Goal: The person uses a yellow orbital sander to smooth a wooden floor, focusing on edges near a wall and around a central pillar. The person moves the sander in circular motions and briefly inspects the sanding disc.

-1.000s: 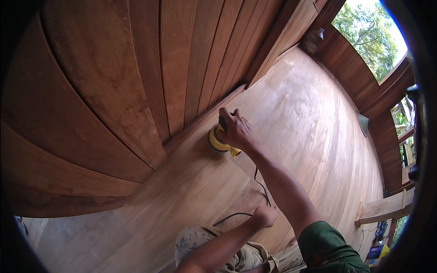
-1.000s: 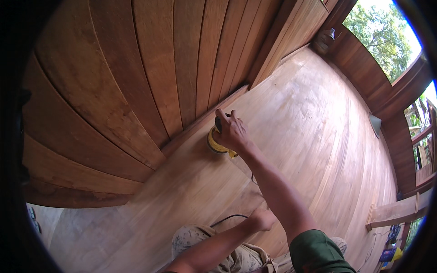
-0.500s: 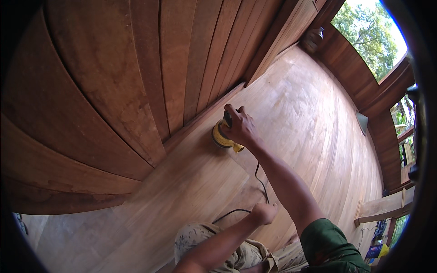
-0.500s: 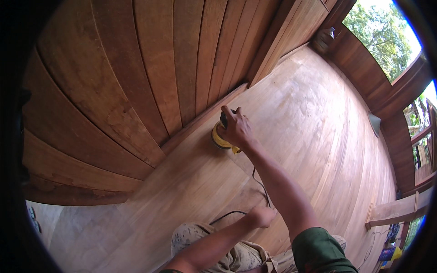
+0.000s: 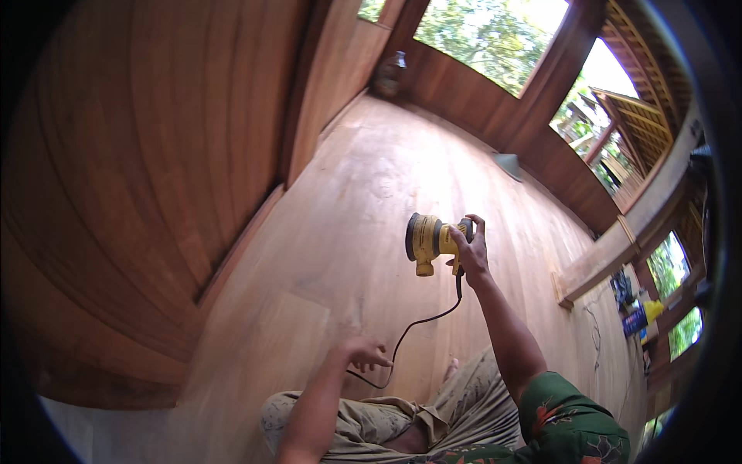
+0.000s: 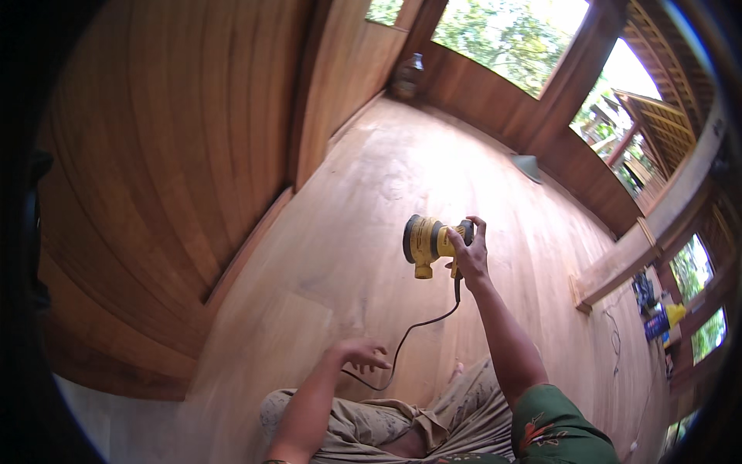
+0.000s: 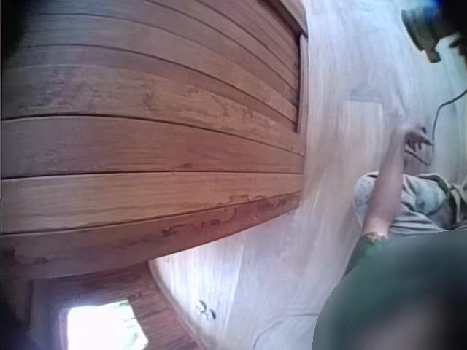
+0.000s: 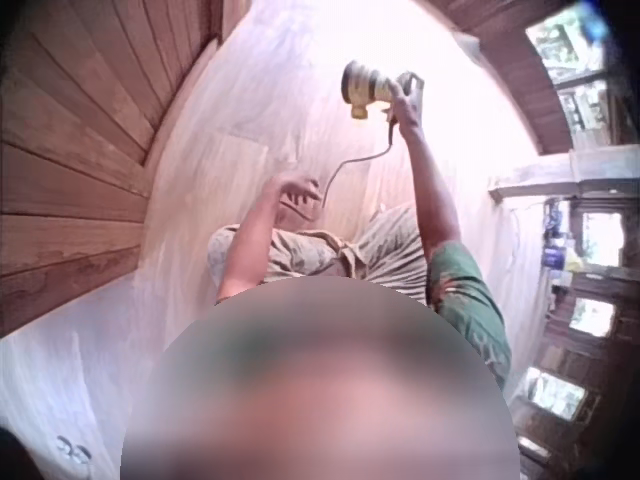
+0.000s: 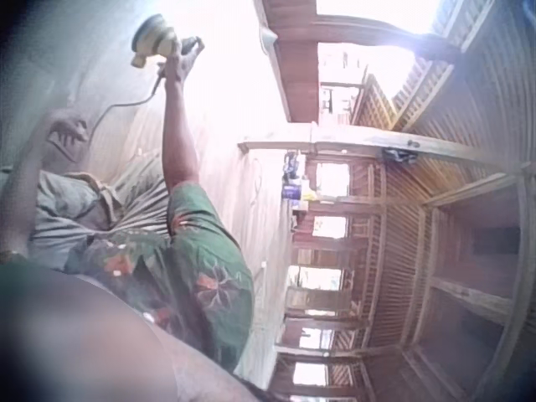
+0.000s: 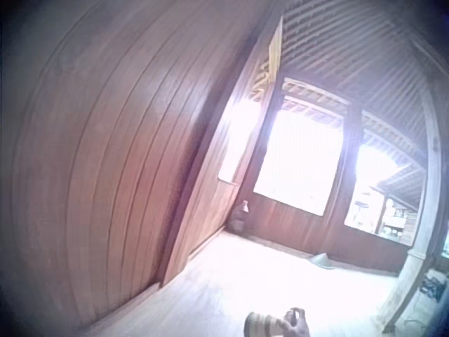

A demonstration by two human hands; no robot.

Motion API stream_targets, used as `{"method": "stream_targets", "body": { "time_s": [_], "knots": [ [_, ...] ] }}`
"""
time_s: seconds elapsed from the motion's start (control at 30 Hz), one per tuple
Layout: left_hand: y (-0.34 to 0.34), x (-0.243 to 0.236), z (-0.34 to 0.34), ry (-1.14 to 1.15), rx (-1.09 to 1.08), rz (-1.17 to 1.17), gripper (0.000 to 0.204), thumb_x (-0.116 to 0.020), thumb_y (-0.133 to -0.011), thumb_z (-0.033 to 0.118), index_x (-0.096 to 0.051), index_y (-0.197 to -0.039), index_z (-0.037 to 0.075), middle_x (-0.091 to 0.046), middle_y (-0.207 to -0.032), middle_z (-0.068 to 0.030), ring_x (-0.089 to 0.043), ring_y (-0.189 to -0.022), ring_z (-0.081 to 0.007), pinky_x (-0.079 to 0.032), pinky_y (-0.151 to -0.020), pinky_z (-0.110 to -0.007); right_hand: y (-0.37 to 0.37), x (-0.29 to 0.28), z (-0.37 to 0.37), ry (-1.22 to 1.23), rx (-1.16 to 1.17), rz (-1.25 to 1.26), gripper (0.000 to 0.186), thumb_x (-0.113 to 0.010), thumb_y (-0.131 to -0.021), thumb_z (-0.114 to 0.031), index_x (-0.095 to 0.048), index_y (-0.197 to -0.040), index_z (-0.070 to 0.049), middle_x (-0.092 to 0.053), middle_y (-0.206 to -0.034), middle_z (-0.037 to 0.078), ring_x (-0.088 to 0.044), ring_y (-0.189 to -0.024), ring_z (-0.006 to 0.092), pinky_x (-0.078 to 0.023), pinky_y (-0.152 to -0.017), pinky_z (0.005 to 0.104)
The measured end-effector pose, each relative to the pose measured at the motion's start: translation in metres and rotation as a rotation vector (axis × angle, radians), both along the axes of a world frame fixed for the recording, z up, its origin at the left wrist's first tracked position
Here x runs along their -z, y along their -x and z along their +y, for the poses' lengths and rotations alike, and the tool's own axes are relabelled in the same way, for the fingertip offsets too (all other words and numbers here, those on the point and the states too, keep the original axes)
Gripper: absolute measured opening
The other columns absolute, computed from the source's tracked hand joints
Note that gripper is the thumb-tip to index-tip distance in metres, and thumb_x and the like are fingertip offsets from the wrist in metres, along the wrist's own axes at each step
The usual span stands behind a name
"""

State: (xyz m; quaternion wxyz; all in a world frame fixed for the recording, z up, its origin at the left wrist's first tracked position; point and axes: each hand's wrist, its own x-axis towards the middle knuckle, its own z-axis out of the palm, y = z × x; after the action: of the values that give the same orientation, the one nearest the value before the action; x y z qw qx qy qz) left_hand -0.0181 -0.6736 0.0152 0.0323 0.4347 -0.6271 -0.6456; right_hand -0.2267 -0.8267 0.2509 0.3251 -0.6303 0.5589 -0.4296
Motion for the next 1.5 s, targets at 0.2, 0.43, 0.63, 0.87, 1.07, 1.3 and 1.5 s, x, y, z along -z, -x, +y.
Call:
{"method": "stream_targets", "body": {
  "time_s": [0.2, 0.43, 0.63, 0.87, 1.07, 1.3, 1.5],
  "knots": [
    [-0.006, 0.026, 0.014, -0.064, 0.053, -0.02, 0.071, -0.079, -0.098, 0.06, -0.068, -0.142, 0.004, -0.081, -0.104, -0.0107, -0.078, -0.085, -0.02, -0.062, -0.07, -0.037, 0.172, -0.005, 0.057, -0.069, 0.143, -0.559, 0.054, -0.065, -0.105, -0.05, -0.038, -0.145, -0.027, -0.064, -0.127, 0.009, -0.074, -0.083, 0.025, -0.062, -0.06, 0.0361],
    [-0.017, 0.026, 0.037, -0.108, -0.156, -0.035, 0.061, -0.081, -0.101, 0.048, -0.064, -0.146, 0.01, -0.081, -0.103, -0.0102, -0.075, -0.082, -0.0179, -0.06, -0.07, -0.036, 0.25, 0.064, 0.098, -0.053, 0.029, -0.936, 0.039, -0.048, -0.111, -0.05, -0.063, -0.12, -0.015, -0.07, -0.105, 0.006, -0.072, -0.08, 0.019, -0.055, -0.054, 0.0297],
    [-0.012, 0.017, 0.057, -0.17, -0.359, -0.02, 0.047, -0.077, -0.107, 0.037, -0.065, -0.145, 0.014, -0.08, -0.099, -0.0074, -0.075, -0.083, -0.0157, -0.058, -0.072, -0.033, 0.248, 0.094, 0.079, -0.076, -0.073, -1.198, 0.043, -0.046, -0.112, -0.047, -0.064, -0.127, -0.012, -0.071, -0.115, 0.005, -0.072, -0.095, 0.0185, -0.06, -0.069, 0.0316],
    [-0.009, 0.017, 0.068, -0.16, -0.472, -0.06, 0.037, -0.073, -0.11, 0.029, -0.066, -0.141, 0.01, -0.08, -0.098, -0.01, -0.077, -0.086, -0.0165, -0.059, -0.074, -0.031, 0.241, 0.098, 0.071, -0.072, -0.243, -1.344, 0.05, -0.049, -0.111, -0.048, -0.064, -0.141, -0.009, -0.074, -0.13, 0.01, -0.073, -0.117, 0.0281, -0.059, -0.106, 0.0478],
    [-0.006, 0.015, 0.064, -0.199, -0.598, -0.036, 0.028, -0.071, -0.111, 0.028, -0.067, -0.127, 0.006, -0.079, -0.09, -0.0122, -0.077, -0.075, -0.0198, -0.059, -0.068, -0.033, 0.246, 0.107, 0.067, -0.143, -0.169, -1.423, 0.046, -0.053, -0.11, -0.042, -0.062, -0.142, -0.01, -0.074, -0.125, 0.009, -0.074, -0.112, 0.0244, -0.062, -0.093, 0.0407],
    [0.001, 0.006, 0.067, -0.155, -0.636, -0.107, 0.026, -0.071, -0.11, 0.026, -0.068, -0.123, 0.004, -0.078, -0.087, -0.0129, -0.077, -0.074, -0.019, -0.059, -0.066, -0.032, 0.244, 0.097, 0.072, -0.192, -0.042, -1.403, 0.049, -0.053, -0.109, -0.048, -0.064, -0.138, -0.01, -0.073, -0.122, 0.01, -0.072, -0.11, 0.0257, -0.06, -0.095, 0.0448],
    [0.043, -0.006, 0.073, 0.352, -0.707, -0.248, 0.034, -0.071, -0.108, 0.022, -0.069, -0.136, 0.003, -0.081, -0.1, -0.0119, -0.078, -0.088, -0.02, -0.062, -0.078, -0.036, 0.244, 0.088, 0.081, -0.152, -0.103, -1.415, 0.05, -0.055, -0.109, -0.046, -0.066, -0.139, -0.008, -0.076, -0.122, 0.009, -0.075, -0.106, 0.024, -0.061, -0.095, 0.0417]
  ]
}}
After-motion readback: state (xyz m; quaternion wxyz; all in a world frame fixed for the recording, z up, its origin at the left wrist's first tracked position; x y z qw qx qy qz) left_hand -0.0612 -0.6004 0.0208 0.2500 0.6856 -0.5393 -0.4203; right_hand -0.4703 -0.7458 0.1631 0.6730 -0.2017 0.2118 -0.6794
